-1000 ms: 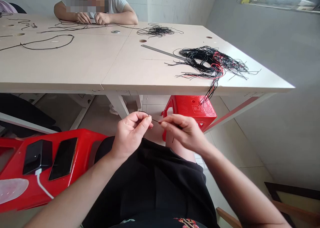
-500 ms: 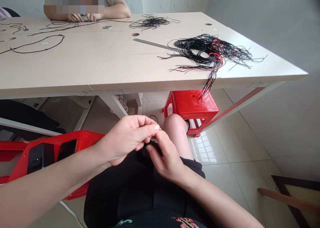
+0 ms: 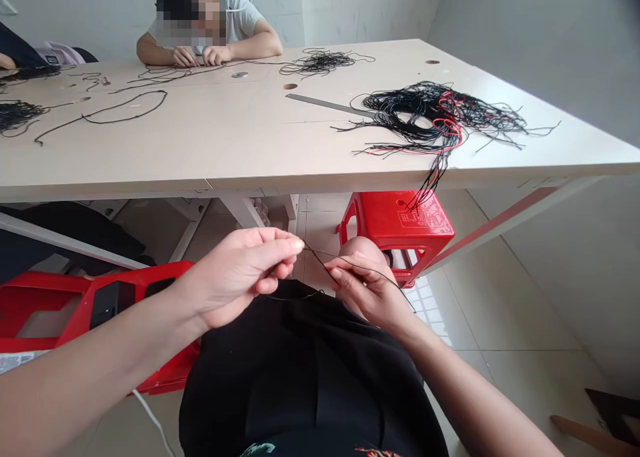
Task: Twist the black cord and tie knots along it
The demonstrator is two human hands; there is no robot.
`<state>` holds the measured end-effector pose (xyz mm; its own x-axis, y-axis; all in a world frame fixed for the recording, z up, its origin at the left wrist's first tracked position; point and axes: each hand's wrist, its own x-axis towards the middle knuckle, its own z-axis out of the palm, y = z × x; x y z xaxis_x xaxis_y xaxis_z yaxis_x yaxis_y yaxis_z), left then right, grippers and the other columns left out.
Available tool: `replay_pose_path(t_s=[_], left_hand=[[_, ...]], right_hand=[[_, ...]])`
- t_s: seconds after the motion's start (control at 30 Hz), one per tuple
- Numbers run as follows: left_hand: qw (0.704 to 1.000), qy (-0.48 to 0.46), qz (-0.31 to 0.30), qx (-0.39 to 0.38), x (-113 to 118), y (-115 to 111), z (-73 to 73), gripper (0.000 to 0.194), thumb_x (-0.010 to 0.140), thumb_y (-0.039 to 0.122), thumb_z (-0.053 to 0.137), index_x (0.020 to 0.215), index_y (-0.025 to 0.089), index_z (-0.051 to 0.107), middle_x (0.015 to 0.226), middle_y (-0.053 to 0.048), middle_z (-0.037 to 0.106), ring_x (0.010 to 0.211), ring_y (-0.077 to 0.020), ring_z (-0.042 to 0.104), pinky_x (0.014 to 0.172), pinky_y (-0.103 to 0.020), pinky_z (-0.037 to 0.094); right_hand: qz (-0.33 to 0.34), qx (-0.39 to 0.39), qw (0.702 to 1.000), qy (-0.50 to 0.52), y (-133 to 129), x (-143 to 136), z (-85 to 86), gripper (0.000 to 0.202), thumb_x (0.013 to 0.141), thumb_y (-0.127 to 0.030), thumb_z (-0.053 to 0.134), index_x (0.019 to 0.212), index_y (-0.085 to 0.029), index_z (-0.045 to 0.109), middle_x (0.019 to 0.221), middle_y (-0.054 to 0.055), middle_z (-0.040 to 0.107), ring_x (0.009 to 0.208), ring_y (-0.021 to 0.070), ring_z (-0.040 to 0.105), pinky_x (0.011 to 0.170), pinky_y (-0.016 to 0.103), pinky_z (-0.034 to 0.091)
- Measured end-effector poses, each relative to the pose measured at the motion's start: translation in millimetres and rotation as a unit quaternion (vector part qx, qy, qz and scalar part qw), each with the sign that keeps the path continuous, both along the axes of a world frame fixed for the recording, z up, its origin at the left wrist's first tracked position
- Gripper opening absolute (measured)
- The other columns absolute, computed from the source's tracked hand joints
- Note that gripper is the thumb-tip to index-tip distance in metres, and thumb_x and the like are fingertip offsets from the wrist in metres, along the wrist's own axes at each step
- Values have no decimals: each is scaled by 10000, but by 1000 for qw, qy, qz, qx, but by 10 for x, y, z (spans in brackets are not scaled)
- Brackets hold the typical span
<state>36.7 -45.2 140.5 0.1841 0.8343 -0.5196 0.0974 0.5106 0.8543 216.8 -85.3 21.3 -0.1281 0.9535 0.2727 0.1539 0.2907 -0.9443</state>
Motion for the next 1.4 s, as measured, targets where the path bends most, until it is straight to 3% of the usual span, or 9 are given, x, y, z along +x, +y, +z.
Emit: replay_pose_path(t_s=[0.2, 0.3, 0.37, 0.5, 0.6, 0.7, 0.87, 1.07, 1.4], left_hand=[[999, -6, 36, 11, 7, 64, -78, 203, 784, 99, 646, 586, 100, 602, 574, 5, 512, 468, -33, 430, 333, -87, 288], [1000, 0, -1, 12, 32, 8, -118, 212, 800, 130, 644, 593, 108, 606, 559, 5, 515, 455, -31, 410, 340, -89, 301], [1000, 6, -25, 11, 35, -32, -123, 213, 804, 152, 645, 597, 114, 609, 548, 9, 514, 440, -26, 387, 342, -89, 297], [999, 24, -41, 21, 33, -82, -77, 216, 788, 182, 668, 591, 120, 604, 544, 14, 517, 437, -24, 382, 341, -86, 292], [998, 43, -44, 27, 49, -98, -37, 209, 780, 180, 676, 593, 123, 603, 538, 19, 515, 433, -22, 373, 341, -87, 291], [997, 55, -51, 31, 63, -91, -30, 203, 786, 163, 664, 595, 122, 607, 527, 20, 511, 430, -23, 371, 344, -91, 293], [998, 53, -8, 39, 42, 15, -119, 208, 790, 166, 649, 596, 118, 590, 553, 15, 510, 458, -29, 392, 351, -95, 293], [997, 45, 24, 50, 52, 117, -289, 167, 766, 168, 666, 631, 117, 582, 598, 20, 493, 515, -42, 421, 359, -102, 282], [995, 47, -35, 75, 117, 21, -359, 174, 751, 248, 700, 648, 134, 618, 587, 14, 559, 501, -50, 442, 387, -136, 313]], right_hand=[[212, -161, 952, 148, -214, -24, -90, 474, 946, -511, 515, 1300, -200, 564, 842, 42, 714, 808, 155, 676, 747, 304, 545], [145, -97, 983, 60, -192, -217, -155, 729, 891, -467, 619, 1512, -256, 299, 1450, 144, 497, 1244, 254, 549, 909, 395, 530], [52, -22, 998, -21, -159, -357, -194, 821, 872, -369, 653, 1547, -255, 199, 1553, 164, 345, 1302, 296, 492, 944, 450, 521], [-175, 142, 969, -96, -115, -491, -131, 751, 898, -186, 580, 1542, -269, 203, 1404, 180, 498, 1113, 279, 604, 865, 462, 567], [-231, 226, 934, -149, -78, -448, 40, 750, 872, -192, 624, 1525, -234, 257, 1441, 210, 468, 1216, 332, 549, 935, 521, 532], [-165, 180, 963, -110, -16, -379, 160, 609, 881, -266, 641, 1442, -191, 417, 1278, 168, 640, 1148, 297, 615, 942, 468, 544], [-84, -28, 992, 87, -53, -311, 33, 254, 947, -358, 534, 948, -161, 694, 624, 24, 684, 525, 142, 624, 471, 245, 516], [-108, 160, 972, -133, -256, -279, 50, 122, 915, -182, 582, 941, -158, 699, 756, 51, 672, 686, 145, 627, 621, 260, 530], [-28, 194, 963, -185, 8, -119, 485, 73, 892, -179, 625, 857, -172, 688, 657, -10, 544, 628, 110, 518, 553, 231, 417]])
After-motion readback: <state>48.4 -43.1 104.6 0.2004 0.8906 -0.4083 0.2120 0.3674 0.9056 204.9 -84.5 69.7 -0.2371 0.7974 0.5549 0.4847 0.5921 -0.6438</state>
